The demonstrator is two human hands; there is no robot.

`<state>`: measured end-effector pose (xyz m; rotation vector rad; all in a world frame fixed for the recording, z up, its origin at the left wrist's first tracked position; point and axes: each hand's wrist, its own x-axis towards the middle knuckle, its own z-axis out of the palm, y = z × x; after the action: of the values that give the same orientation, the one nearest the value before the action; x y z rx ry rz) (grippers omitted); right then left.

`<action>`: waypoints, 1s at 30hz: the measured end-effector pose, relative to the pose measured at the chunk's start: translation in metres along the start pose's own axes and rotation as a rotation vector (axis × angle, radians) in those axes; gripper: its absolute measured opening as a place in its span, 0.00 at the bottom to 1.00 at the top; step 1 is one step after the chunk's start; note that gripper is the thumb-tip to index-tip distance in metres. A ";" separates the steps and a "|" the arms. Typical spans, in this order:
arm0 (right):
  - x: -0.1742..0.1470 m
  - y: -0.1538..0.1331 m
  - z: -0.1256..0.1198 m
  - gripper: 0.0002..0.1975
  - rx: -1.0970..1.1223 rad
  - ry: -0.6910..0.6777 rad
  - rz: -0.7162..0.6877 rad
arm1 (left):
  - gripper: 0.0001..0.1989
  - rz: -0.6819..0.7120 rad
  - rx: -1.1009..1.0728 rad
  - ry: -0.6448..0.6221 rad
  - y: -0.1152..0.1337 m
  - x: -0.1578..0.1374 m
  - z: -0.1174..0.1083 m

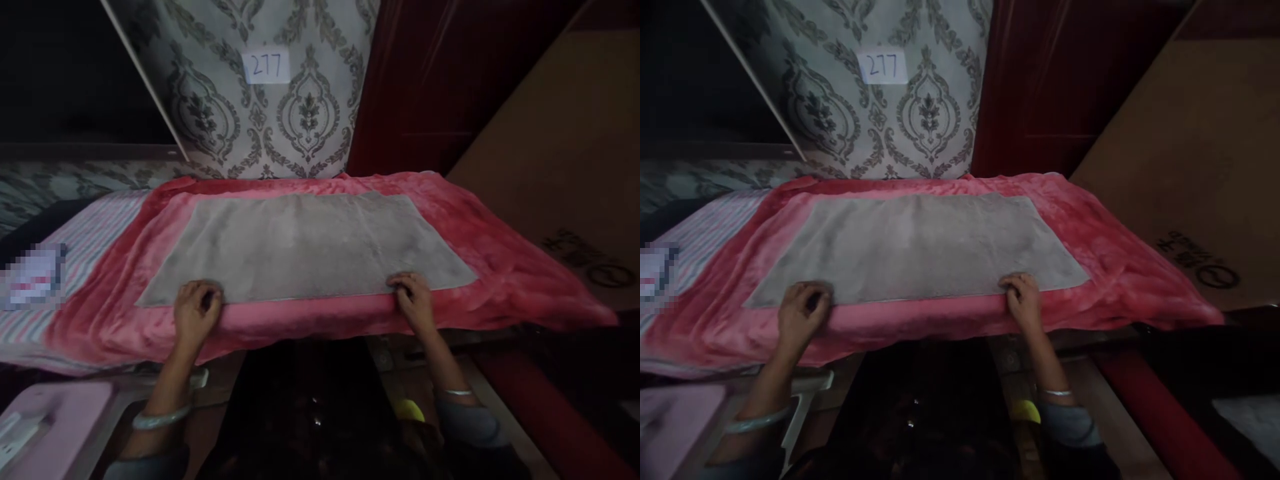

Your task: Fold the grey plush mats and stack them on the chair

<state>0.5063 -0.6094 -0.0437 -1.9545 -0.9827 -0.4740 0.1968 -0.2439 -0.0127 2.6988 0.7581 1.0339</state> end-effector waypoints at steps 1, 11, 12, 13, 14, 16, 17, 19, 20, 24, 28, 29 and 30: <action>0.006 -0.008 0.003 0.13 0.006 0.004 -0.017 | 0.10 0.014 0.005 -0.002 0.009 0.006 0.003; 0.022 -0.039 0.031 0.11 -0.035 -0.294 -0.060 | 0.15 0.244 -0.069 -0.316 0.094 0.020 0.032; 0.016 -0.037 0.028 0.10 -0.040 -0.293 -0.051 | 0.14 0.244 -0.110 -0.305 0.089 0.017 0.030; 0.011 -0.037 0.025 0.10 -0.037 -0.295 -0.044 | 0.13 0.238 -0.158 -0.287 0.082 0.014 0.028; 0.008 -0.036 0.021 0.09 -0.028 -0.301 -0.042 | 0.12 0.223 -0.205 -0.264 0.077 0.013 0.026; 0.009 -0.037 0.015 0.09 -0.015 -0.309 -0.033 | 0.12 0.167 -0.274 -0.214 0.070 0.014 0.023; 0.014 -0.037 0.012 0.09 -0.018 -0.296 -0.025 | 0.12 0.141 -0.289 -0.188 0.070 0.017 0.022; 0.028 -0.033 0.005 0.10 -0.056 -0.219 -0.001 | 0.12 0.131 -0.280 -0.138 0.076 0.027 0.023; 0.037 -0.029 0.001 0.11 -0.091 -0.164 0.018 | 0.12 0.155 -0.258 -0.119 0.080 0.032 0.025; 0.055 0.000 -0.018 0.13 -0.327 -0.041 0.165 | 0.16 0.239 -0.076 -0.092 0.095 0.046 0.041; 0.034 0.028 -0.032 0.12 -0.505 -0.100 0.264 | 0.13 0.192 0.000 -0.108 0.088 0.040 0.058; 0.028 0.032 -0.035 0.12 -0.521 -0.107 0.257 | 0.12 0.185 -0.025 -0.096 0.084 0.038 0.060; 0.022 0.035 -0.038 0.12 -0.532 -0.112 0.251 | 0.11 0.181 -0.055 -0.082 0.081 0.035 0.062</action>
<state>0.5494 -0.6421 -0.0275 -2.5657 -0.7069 -0.5231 0.2930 -0.2935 -0.0133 2.7832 0.4709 0.9584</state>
